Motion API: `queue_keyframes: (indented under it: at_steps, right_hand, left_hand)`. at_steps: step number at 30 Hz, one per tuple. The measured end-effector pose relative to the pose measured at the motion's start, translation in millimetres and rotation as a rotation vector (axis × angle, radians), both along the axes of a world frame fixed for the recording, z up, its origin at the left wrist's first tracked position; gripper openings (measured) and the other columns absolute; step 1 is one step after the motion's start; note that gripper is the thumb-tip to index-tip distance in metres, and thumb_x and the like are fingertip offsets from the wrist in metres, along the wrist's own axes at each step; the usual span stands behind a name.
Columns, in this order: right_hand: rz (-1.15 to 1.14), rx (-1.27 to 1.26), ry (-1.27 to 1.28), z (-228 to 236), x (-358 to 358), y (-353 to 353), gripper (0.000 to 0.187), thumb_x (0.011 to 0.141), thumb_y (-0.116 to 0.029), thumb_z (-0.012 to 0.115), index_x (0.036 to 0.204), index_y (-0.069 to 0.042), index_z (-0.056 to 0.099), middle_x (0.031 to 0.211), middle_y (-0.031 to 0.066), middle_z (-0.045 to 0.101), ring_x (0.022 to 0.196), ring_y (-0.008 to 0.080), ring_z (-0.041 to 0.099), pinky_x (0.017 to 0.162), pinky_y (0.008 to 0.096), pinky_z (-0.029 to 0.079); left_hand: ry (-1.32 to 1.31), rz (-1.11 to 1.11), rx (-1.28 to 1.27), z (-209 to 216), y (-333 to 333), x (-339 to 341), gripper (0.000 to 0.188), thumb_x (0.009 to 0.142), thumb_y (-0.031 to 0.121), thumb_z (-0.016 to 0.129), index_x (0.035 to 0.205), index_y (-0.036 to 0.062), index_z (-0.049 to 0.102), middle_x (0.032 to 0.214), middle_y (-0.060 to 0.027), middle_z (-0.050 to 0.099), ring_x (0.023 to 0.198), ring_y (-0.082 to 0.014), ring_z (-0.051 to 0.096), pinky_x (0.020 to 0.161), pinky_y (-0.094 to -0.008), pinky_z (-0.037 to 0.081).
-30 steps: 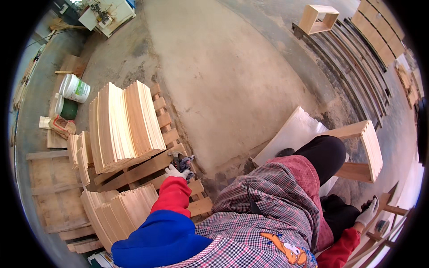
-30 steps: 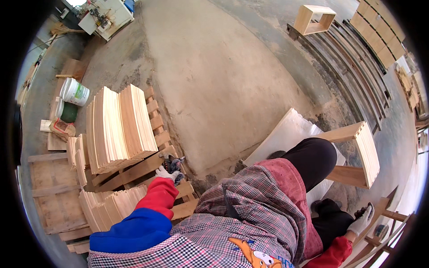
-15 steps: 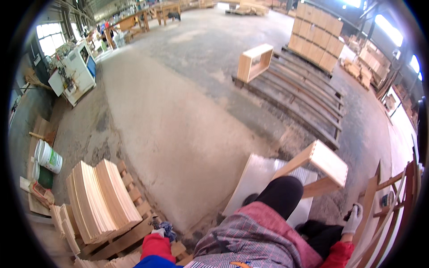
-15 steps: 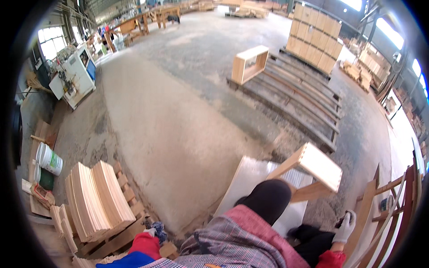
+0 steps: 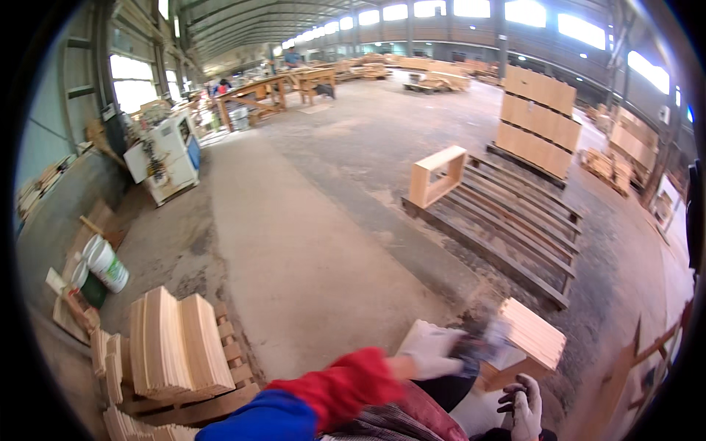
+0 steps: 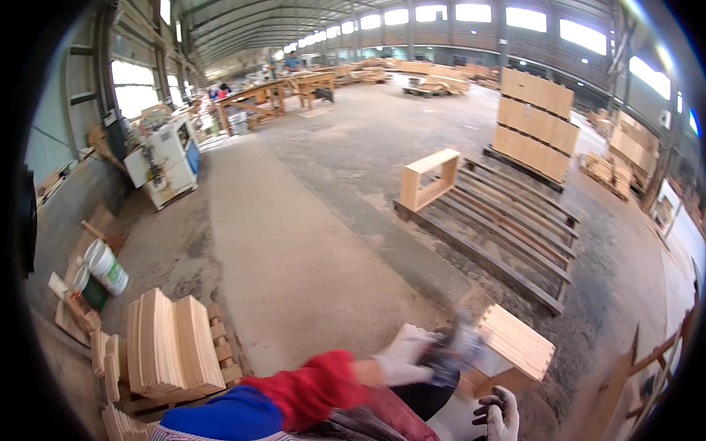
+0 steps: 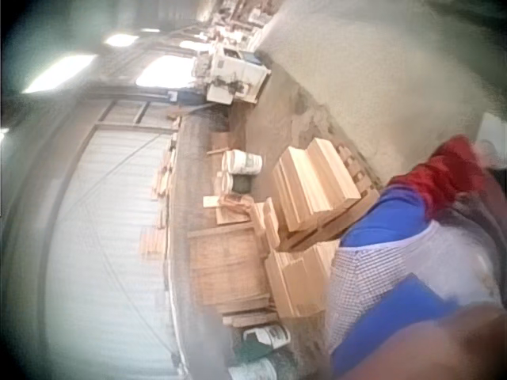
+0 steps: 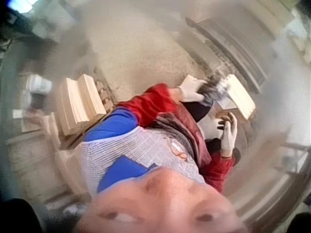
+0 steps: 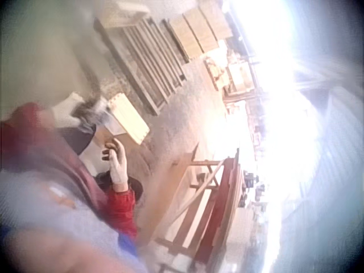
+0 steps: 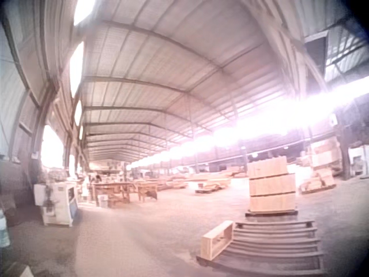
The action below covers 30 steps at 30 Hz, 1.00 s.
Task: The person assembles a small wooden box by hammering nails into the joints. They repeatedly tap the nails with a hammer, rotate the box to access different sides, and wipe the surface with a cloth. The person then places the completed box on a nearby workbench.
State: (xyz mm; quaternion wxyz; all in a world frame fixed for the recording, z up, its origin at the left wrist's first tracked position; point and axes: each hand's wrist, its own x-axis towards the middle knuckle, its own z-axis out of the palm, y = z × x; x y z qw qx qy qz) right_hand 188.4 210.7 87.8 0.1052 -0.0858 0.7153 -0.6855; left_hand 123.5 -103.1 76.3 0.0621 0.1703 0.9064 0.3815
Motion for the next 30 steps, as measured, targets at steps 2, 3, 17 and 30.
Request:
queue_keyframes:
  at_steps: [2, 3, 17, 30]
  right_hand:
    - [-0.055, -0.258, 0.049, -2, -2, -3, 0.055, 0.108, -0.028, 0.048, 0.155, -0.005, 0.031, 0.129, 0.0107, 0.059, 0.108, 0.0215, 0.062, 0.086, 0.0357, 0.055]
    - [-0.045, -0.312, 0.057, -8, -4, 0, 0.063, 0.108, -0.03, 0.05, 0.159, -0.006, 0.021, 0.139, 0.0132, 0.055, 0.124, 0.0255, 0.057, 0.093, 0.0383, 0.053]
    - [-0.454, -0.415, -0.298, -43, 2, 58, 0.048, 0.105, -0.021, 0.046, 0.148, 0.001, 0.044, 0.149, 0.0123, 0.05, 0.136, 0.0262, 0.049, 0.113, 0.0395, 0.041]
    - [-0.753, -0.423, -0.441, -52, 17, 63, 0.029, 0.097, -0.011, 0.063, 0.124, -0.011, 0.054, 0.081, 0.0053, 0.062, 0.058, 0.0163, 0.061, 0.05, 0.0325, 0.053]
  left_hand:
    - [-0.037, -0.021, 0.22, 17, 82, -5, 0.05, 0.078, 0.021, 0.069, 0.124, 0.0059, 0.059, 0.099, -0.0202, 0.068, 0.103, -0.0382, 0.066, 0.09, -0.0473, 0.05]
    - [0.113, -0.063, 0.139, 19, 117, -5, 0.043, 0.079, 0.023, 0.071, 0.116, 0.0059, 0.06, 0.096, -0.0199, 0.069, 0.095, -0.0385, 0.069, 0.084, -0.0475, 0.053]
    - [-0.007, -0.185, 0.604, -70, 230, -11, 0.086, 0.084, 0.036, 0.073, 0.156, 0.0141, 0.031, 0.141, -0.0241, 0.051, 0.13, -0.0421, 0.05, 0.112, -0.0405, 0.039]
    - [-0.122, -0.155, 0.689, 27, 193, -98, 0.031, 0.093, 0.028, 0.069, 0.117, 0.008, 0.067, 0.091, -0.0096, 0.07, 0.078, -0.0122, 0.066, 0.068, -0.0334, 0.055]
